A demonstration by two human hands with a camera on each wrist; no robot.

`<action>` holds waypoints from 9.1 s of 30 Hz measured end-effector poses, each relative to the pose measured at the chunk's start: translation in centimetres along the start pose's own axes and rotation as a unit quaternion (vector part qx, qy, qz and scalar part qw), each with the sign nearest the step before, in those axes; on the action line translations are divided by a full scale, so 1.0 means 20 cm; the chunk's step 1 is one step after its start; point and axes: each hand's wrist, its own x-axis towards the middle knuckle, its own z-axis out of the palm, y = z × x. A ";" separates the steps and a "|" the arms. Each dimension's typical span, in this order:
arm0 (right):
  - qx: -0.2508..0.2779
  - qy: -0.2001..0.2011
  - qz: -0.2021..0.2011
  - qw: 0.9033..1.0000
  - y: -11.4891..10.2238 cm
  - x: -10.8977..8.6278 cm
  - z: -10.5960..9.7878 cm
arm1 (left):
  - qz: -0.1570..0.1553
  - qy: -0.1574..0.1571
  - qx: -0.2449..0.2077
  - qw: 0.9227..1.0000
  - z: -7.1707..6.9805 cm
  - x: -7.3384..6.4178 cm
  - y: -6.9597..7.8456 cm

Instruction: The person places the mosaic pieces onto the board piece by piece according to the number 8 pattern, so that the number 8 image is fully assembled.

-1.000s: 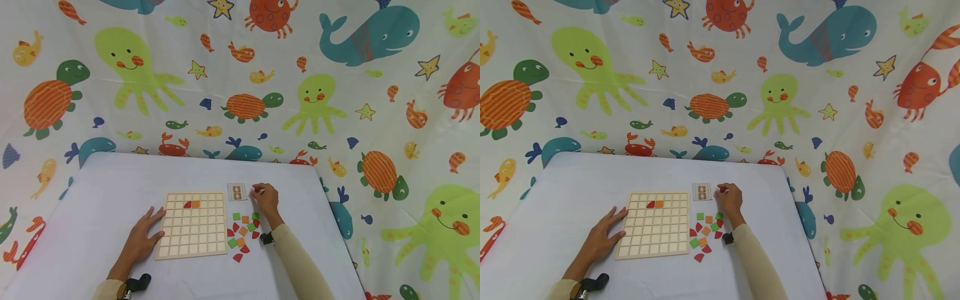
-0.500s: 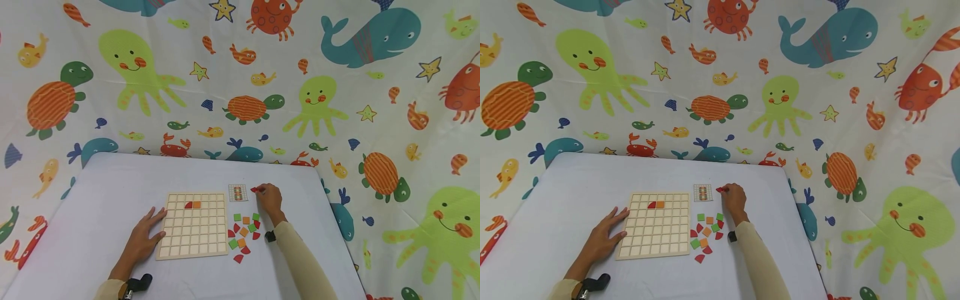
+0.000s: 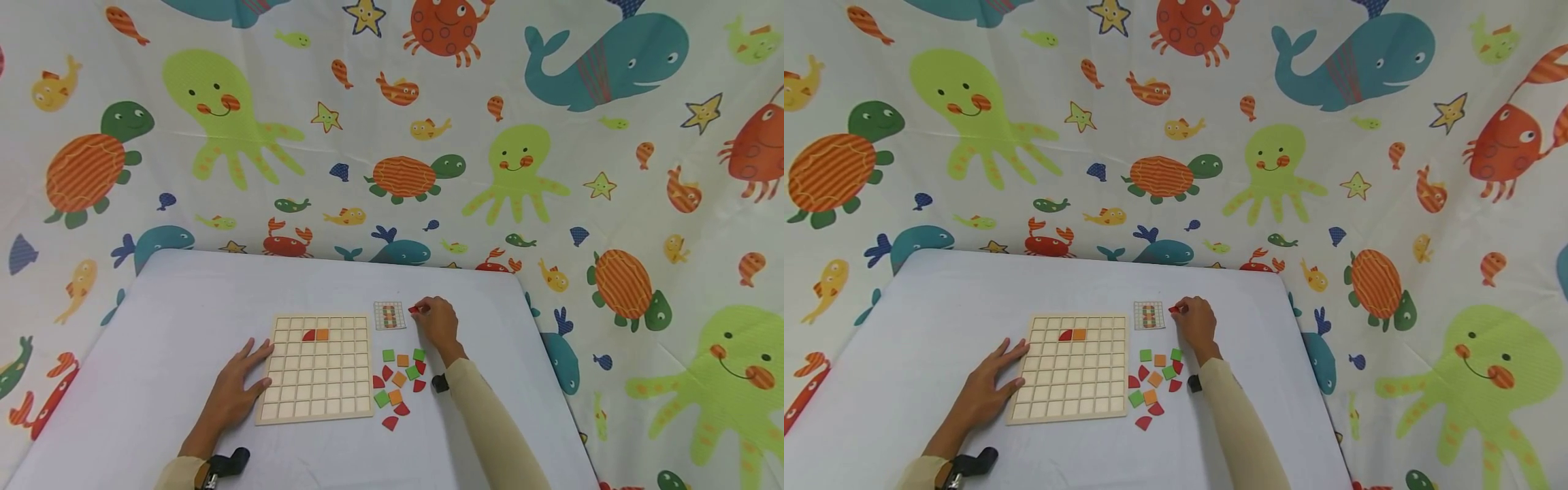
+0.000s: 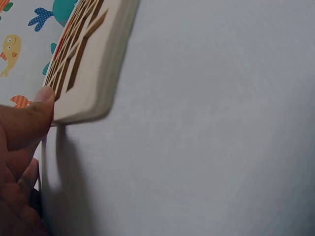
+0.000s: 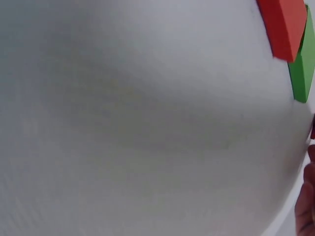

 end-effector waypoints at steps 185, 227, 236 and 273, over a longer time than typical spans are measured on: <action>0.309 -0.129 -0.080 0.939 -0.67 -0.42 0.30 | 0.015 0.034 0.007 0.999 0.03 -0.01 0.01; 0.223 -0.066 -0.105 0.967 -0.61 -0.38 0.29 | 0.013 0.034 0.008 0.999 0.04 0.00 0.02; 0.230 -0.040 -0.044 0.971 -0.37 -0.34 0.09 | 0.010 0.032 0.011 0.999 0.04 0.01 0.00; 0.134 -0.064 0.065 0.987 0.11 -0.41 -0.08 | 0.016 0.038 0.008 0.999 0.05 0.01 -0.01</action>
